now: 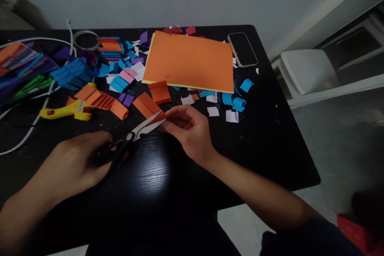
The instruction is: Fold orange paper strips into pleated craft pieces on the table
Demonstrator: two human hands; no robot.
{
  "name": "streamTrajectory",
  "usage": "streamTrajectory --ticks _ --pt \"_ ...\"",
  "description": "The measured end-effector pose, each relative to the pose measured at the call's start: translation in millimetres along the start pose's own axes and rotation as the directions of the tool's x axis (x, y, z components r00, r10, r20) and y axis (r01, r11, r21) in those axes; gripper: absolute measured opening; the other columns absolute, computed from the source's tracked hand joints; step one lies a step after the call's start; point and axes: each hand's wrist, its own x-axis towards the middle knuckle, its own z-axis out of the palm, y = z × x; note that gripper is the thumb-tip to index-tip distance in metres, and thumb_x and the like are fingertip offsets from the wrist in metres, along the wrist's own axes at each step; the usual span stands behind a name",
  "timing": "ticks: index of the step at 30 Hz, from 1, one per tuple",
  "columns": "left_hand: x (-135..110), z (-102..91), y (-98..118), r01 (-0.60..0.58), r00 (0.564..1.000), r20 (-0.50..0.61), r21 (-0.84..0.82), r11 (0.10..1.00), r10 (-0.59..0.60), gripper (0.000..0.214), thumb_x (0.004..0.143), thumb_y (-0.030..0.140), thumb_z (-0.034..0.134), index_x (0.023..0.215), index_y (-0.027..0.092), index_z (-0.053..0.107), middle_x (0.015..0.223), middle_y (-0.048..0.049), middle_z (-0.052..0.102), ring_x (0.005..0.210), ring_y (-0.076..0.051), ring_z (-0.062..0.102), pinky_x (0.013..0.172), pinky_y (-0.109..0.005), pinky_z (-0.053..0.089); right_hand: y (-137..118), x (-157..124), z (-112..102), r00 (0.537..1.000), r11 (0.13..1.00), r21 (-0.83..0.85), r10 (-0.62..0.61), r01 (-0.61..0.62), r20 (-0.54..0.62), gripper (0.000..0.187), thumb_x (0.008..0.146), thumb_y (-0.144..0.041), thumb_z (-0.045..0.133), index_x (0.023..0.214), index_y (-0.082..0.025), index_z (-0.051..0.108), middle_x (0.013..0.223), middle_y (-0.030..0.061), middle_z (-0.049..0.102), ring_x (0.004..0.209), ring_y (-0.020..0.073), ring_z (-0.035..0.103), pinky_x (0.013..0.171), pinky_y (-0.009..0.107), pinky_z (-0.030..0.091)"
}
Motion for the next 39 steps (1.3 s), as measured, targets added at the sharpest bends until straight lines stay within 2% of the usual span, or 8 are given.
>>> streamTrajectory --ticks 9,26,33,39 --pt "1.1 1.7 -3.6 -0.015 1.0 0.011 0.01 1.0 0.015 0.025 0.089 0.04 0.047 0.079 0.022 0.06 0.073 -0.0068 0.068 0.069 -0.028 0.068 0.062 -0.037 0.047 1.0 -0.1 -0.4 1.0 0.999 0.038 -0.001 0.001 0.006 0.024 0.075 -0.02 0.092 0.088 -0.023 0.073 0.087 -0.0025 0.081 0.084 0.0165 0.08 0.082 0.031 0.071" --pt "2.2 2.1 -2.5 -0.021 1.0 -0.013 -0.001 1.0 0.021 0.024 0.088 0.038 0.047 0.072 0.022 0.054 0.063 -0.0014 0.058 0.054 -0.019 0.058 0.056 -0.031 0.039 1.3 -0.2 0.0 0.999 0.998 0.052 0.031 -0.032 0.014 0.023 0.076 -0.019 0.091 0.089 -0.023 0.073 0.089 -0.0017 0.08 0.087 0.0175 0.08 0.086 0.035 0.07" --pt "1.8 1.4 -2.5 0.033 0.999 0.021 -0.028 0.999 -0.033 0.027 0.088 0.041 0.046 0.071 0.022 0.055 0.065 -0.0029 0.062 0.058 -0.02 0.061 0.058 -0.031 0.04 1.2 -0.1 0.9 0.999 0.997 0.052 0.051 -0.051 -0.006 0.025 0.073 -0.02 0.092 0.088 -0.023 0.072 0.088 -0.0015 0.081 0.087 0.0186 0.081 0.085 0.035 0.071" --pt "3.8 1.7 -1.3 0.034 0.999 0.028 -0.006 0.999 -0.033 0.031 0.089 0.044 0.044 0.071 0.022 0.054 0.063 -0.003 0.06 0.054 -0.02 0.059 0.057 -0.032 0.04 1.5 -0.3 0.3 0.999 0.997 0.053 0.053 -0.053 -0.004 0.026 0.073 -0.021 0.093 0.088 -0.023 0.072 0.087 -0.0018 0.081 0.087 0.0191 0.082 0.084 0.035 0.071"
